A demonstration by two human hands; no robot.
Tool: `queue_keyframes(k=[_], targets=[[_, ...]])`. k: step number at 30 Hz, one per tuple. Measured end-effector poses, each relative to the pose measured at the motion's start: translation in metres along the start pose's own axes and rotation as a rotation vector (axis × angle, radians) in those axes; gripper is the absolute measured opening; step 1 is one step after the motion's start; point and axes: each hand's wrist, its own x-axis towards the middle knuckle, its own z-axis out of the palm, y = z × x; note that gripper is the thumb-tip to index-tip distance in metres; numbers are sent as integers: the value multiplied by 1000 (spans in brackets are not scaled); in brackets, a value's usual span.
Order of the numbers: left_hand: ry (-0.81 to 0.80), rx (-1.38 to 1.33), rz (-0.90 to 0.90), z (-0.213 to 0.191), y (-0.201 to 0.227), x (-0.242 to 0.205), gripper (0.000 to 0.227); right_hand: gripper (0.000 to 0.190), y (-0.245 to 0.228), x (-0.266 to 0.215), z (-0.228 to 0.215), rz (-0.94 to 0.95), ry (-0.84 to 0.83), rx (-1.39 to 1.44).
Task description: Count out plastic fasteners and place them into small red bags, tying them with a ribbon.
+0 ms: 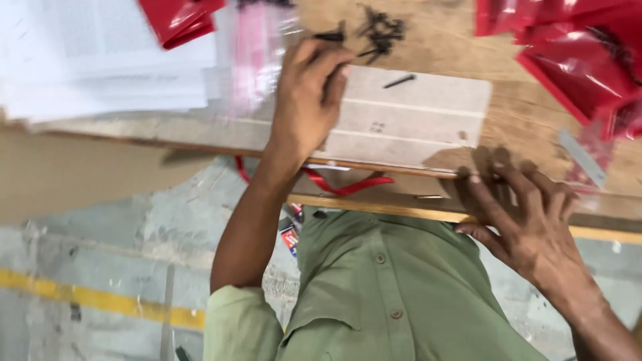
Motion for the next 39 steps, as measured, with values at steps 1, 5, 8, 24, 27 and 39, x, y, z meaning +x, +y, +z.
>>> queue_keyframes(k=[1, 5, 8, 24, 27, 39], targets=[[-62, -54, 7, -9, 0, 1, 17, 80, 2, -1, 6, 43, 2, 70], [-247, -158, -6, -35, 4, -10, 20, 83, 10, -22, 25, 109, -51, 68], [-260, -95, 9, -59, 13, -33, 23, 85, 14, -21, 22, 53, -10, -20], [-228, 373, 47, -72, 33, -121, 25, 80, 7, -23, 25, 103, 71, 222], [-190, 397, 34, -75, 32, -122, 23, 79, 1, -18, 16, 73, 35, 19], [6, 491, -53, -112, 43, -133, 25, 62, 4, -16, 37, 97, 148, 49]])
